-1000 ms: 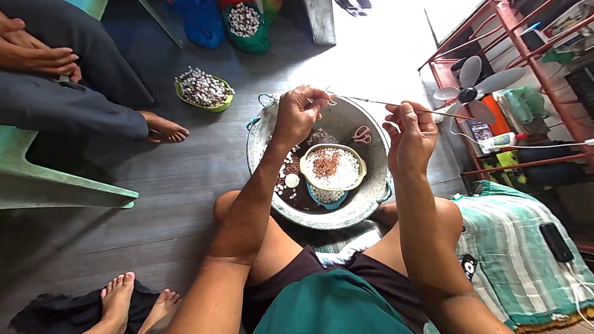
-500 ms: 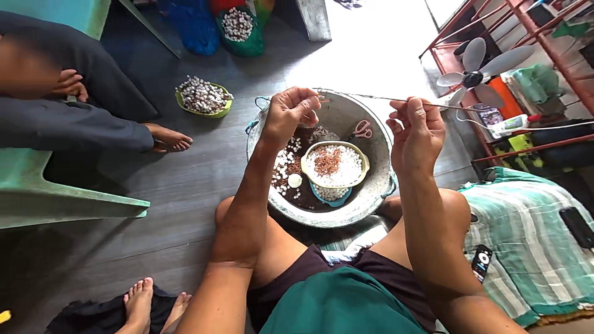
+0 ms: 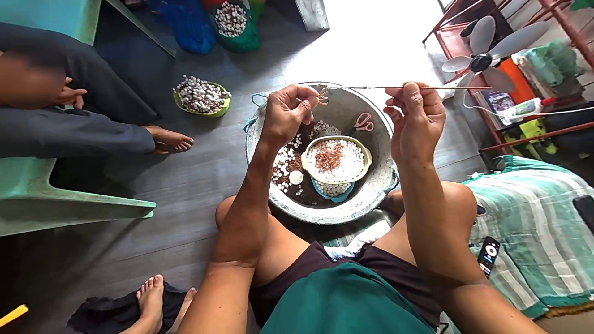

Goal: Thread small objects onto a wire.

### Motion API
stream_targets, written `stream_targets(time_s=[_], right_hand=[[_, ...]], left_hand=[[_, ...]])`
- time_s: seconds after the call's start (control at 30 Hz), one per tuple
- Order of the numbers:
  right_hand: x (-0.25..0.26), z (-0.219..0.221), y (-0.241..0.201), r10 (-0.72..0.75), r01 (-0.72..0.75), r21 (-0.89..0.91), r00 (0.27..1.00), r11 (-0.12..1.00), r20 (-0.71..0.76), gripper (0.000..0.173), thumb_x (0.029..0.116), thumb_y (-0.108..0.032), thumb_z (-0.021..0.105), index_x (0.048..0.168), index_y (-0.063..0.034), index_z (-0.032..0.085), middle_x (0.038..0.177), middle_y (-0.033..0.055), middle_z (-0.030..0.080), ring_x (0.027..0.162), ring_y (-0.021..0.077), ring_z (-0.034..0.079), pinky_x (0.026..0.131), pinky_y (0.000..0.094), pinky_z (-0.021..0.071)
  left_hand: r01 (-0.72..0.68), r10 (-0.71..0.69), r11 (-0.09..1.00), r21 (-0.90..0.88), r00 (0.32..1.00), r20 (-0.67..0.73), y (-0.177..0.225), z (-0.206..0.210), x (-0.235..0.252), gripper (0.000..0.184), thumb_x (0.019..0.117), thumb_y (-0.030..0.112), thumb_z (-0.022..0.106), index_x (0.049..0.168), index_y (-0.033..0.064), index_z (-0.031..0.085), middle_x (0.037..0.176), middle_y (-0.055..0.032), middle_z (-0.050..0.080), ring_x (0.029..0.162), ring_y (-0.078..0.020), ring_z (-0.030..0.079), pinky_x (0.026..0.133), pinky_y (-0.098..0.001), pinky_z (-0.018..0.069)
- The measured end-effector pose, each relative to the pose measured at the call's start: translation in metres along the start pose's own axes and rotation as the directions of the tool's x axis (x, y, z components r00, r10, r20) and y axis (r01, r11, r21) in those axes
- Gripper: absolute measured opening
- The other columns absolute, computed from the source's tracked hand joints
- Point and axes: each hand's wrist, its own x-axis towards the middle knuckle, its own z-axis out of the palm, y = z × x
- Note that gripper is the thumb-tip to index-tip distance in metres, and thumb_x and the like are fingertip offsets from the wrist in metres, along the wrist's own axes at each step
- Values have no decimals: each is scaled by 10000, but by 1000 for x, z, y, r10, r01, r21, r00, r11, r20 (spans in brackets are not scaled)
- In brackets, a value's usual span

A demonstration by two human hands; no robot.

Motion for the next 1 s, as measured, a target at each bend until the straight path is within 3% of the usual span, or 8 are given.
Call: stream_targets(time_s=[0.4, 1.0], right_hand=[[-5, 0, 0, -16, 16, -52, 1000, 999, -9, 176, 1086, -120, 498, 1078, -28, 648, 996, 105, 755, 861, 183, 725, 761, 328, 606], [-4, 2, -5, -47, 50, -112, 998, 992, 31, 159, 1077, -99, 507, 1063, -25, 647, 980, 104, 760, 863, 192, 734, 755, 336, 613]], left_hand=[[-110, 113, 958, 265, 994, 3, 0, 0, -3, 85, 973, 59, 676, 1034, 43, 733, 941, -37, 697, 667, -86, 647, 606, -238, 581], [-196, 199, 921, 337, 980, 27, -3, -5, -4, 93, 975, 69, 664, 1006, 56, 751, 906, -31, 667, 661, -60, 605, 598, -210, 536]])
